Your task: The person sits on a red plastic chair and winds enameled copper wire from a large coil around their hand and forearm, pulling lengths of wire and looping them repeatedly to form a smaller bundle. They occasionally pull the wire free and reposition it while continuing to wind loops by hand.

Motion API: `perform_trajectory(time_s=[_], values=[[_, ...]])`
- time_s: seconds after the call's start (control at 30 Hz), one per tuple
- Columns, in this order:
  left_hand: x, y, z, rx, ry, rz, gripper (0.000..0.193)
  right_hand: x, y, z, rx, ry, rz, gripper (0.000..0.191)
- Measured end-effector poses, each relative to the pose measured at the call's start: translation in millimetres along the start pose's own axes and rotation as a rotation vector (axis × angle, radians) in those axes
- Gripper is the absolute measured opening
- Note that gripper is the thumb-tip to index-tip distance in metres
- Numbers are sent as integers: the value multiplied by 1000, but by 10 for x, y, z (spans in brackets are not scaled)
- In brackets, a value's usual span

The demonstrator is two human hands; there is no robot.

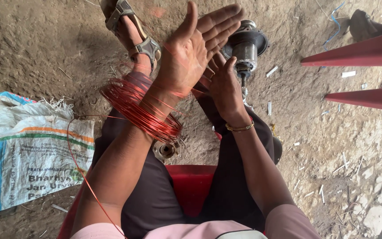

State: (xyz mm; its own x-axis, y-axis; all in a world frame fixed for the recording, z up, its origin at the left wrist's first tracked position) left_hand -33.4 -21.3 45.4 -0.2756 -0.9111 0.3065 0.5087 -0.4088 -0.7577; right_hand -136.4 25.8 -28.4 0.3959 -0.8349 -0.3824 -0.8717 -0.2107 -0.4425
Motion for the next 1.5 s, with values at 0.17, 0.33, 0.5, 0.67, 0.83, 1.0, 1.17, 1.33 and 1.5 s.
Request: perform_trajectory(time_s=[0.17,0.33,0.5,0.67,0.83,1.0,1.17,1.33,1.5], values=[[33,-23,-61,-43,23,0,84,-9,-18,50,86,-49,-35,89],[21,1,-85,-71,42,6,84,-13,-27,-10,56,-27,-17,91],[22,0,-72,-93,22,9,80,-39,-22,-23,11,-28,15,92],[-5,-14,-93,-53,53,5,82,-17,-1,14,26,-43,-10,92],[-3,-47,-109,-110,23,-16,81,-7,35,60,59,-34,-11,91],[-1,-8,-98,-133,20,-13,78,-9,22,51,63,-24,-23,91],[-6,-4,-89,-84,17,6,79,-6,22,36,73,-11,-25,90],[-72,-25,-90,-50,19,-30,79,5,59,106,83,-31,-14,90],[-53,24,-138,-115,18,-31,78,4,55,119,260,-107,-47,87]])
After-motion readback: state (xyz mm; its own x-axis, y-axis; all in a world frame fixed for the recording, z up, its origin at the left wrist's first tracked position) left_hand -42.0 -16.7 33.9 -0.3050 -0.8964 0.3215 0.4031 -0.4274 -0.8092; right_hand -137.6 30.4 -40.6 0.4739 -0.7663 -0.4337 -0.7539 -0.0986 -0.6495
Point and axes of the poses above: each hand's wrist, its own x-axis towards the middle knuckle, its own y-axis out of the back of the hand, z = x × y, the point moved 9 cm from there along x, towards the middle knuckle, and after that the axes turned 8 degrees about -y, right-handed, at the moved point
